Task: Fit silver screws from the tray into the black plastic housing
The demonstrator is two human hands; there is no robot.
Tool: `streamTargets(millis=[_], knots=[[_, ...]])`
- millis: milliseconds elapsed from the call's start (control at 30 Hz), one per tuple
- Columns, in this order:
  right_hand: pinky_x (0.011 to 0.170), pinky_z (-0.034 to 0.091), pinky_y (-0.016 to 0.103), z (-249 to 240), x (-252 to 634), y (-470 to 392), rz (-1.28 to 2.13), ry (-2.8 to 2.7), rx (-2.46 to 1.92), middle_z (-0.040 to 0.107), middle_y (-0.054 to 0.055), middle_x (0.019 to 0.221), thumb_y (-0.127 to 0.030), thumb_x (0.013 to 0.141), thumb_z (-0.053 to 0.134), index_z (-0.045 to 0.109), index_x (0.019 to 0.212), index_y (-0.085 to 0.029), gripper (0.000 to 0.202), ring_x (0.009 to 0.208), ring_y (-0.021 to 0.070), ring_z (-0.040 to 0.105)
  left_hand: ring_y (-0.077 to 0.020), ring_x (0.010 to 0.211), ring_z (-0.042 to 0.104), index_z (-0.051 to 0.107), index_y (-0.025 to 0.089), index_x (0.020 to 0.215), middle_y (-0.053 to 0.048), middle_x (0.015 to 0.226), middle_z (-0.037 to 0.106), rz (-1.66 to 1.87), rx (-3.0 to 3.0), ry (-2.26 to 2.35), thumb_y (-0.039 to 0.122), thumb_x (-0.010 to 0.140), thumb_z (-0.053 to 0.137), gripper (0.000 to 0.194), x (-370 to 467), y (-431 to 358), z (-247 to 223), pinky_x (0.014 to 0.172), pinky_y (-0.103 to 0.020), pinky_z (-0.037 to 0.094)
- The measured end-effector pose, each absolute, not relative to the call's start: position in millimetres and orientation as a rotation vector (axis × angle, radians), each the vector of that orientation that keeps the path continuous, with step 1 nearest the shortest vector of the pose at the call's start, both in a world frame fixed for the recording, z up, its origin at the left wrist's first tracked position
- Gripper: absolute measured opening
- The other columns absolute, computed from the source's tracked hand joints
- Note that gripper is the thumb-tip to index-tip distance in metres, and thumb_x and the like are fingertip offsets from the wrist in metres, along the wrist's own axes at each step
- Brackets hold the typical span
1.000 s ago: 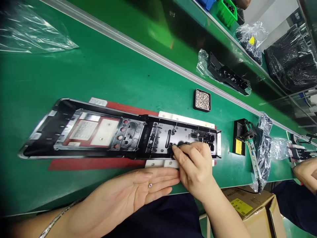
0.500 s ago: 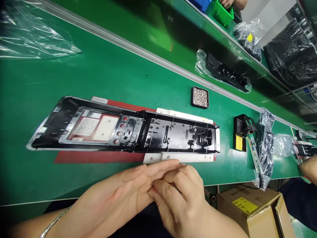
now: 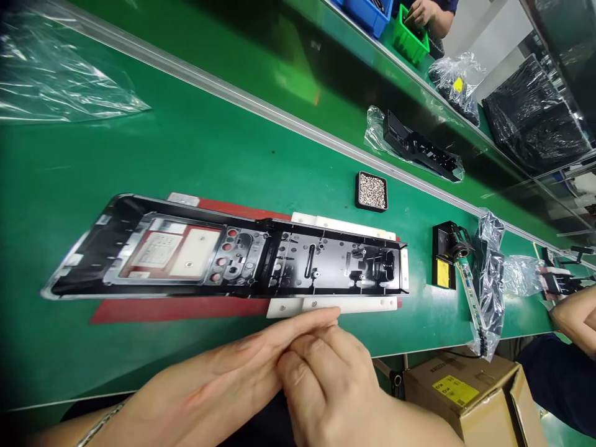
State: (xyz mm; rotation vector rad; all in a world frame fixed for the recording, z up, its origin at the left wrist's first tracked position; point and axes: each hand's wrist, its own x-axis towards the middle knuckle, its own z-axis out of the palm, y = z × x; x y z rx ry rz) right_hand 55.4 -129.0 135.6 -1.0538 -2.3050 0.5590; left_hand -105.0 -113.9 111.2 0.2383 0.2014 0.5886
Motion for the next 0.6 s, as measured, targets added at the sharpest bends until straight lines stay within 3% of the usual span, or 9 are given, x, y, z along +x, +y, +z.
streamTargets(millis=[233, 367, 467, 600], knots=[[0.069, 0.04, 0.026, 146, 53, -118, 0.67, -2.428, -0.97, 0.044, 0.009, 0.084, -0.009, 0.095, 0.04, 0.051, 0.082, -0.001, 0.019, 0.079, 0.0146, 0.042, -0.0191, 0.132, 0.026, 0.049, 0.023, 0.125, -0.002, 0.135, 0.041, 0.562, 0.197, 0.175, 0.032, 0.091, 0.033, 0.039, -105, -109, 106, 0.113, -0.035, 0.016], [0.074, 0.039, 0.023, 162, 64, -101, 0.8, -2.403, -1.074, 0.044, 0.009, 0.092, -0.01, 0.097, 0.042, 0.052, 0.098, -0.004, 0.012, 0.087, 0.0127, 0.042, -0.0189, 0.126, 0.035, 0.052, 0.022, 0.122, -0.004, 0.13, 0.047, 0.599, 0.147, 0.095, 0.028, 0.091, 0.031, 0.038, -100, -102, 104, 0.112, -0.037, 0.021], [0.075, 0.037, 0.021, 161, 74, -79, 0.67, -2.301, -1.169, 0.045, 0.006, 0.095, -0.005, 0.095, 0.042, 0.053, 0.107, -0.01, 0.017, 0.087, 0.0095, 0.043, -0.024, 0.123, 0.04, 0.053, 0.016, 0.121, -0.01, 0.126, 0.05, 0.541, 0.203, 0.091, 0.029, 0.089, 0.032, 0.04, -100, -99, 98, 0.109, -0.043, 0.023], [0.078, 0.038, 0.021, 144, 78, -47, 0.541, -2.217, -1.154, 0.046, 0.004, 0.093, -0.004, 0.094, 0.043, 0.055, 0.097, -0.008, 0.012, 0.087, 0.008, 0.045, -0.0275, 0.12, 0.043, 0.057, 0.015, 0.115, -0.012, 0.12, 0.054, 0.467, 0.327, 0.255, 0.033, 0.085, 0.044, 0.037, -104, -101, 91, 0.106, -0.044, 0.027]])
